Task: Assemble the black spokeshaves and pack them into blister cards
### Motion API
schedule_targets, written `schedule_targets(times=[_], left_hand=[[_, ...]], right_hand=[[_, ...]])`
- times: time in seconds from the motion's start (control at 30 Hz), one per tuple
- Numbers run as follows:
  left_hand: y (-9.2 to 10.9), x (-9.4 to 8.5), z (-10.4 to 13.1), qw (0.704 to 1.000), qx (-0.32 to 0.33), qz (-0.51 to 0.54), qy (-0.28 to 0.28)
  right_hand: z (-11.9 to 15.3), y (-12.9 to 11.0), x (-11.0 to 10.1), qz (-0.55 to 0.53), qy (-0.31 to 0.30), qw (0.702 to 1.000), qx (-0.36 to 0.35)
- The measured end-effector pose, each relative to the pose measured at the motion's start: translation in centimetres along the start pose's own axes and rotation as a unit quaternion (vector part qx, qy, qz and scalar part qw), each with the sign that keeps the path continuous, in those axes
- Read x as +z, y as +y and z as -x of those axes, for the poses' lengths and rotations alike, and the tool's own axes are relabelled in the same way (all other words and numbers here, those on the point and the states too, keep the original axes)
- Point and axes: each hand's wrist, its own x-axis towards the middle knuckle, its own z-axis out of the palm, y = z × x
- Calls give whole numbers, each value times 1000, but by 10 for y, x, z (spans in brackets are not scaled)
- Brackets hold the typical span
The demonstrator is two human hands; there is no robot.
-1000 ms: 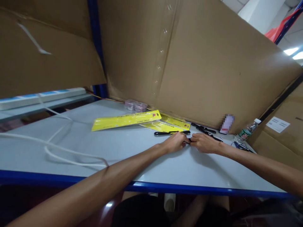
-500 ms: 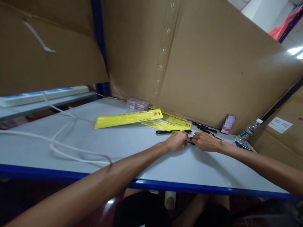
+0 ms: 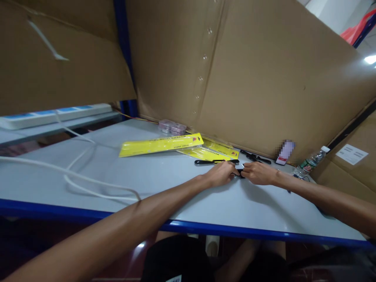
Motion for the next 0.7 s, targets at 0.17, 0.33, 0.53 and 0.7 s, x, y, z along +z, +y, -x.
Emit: schedule_targets(times=[0.17,0.33,0.53,0.7], left_hand=[[0,1,1,1000,1,-3,3],[1,0,1,1000,-3,7,-3],[2,-1,2,1000,-8,5,-17],[0,0,2,1000,-2,6,-12]], right_hand=[[-7,-5,-3,-59,-5,995,77],[-16,-4,2,-251,45,931,262],[-21,-4,16,-349,56,846,399],[-21,-4,29,-383,50,813,435]])
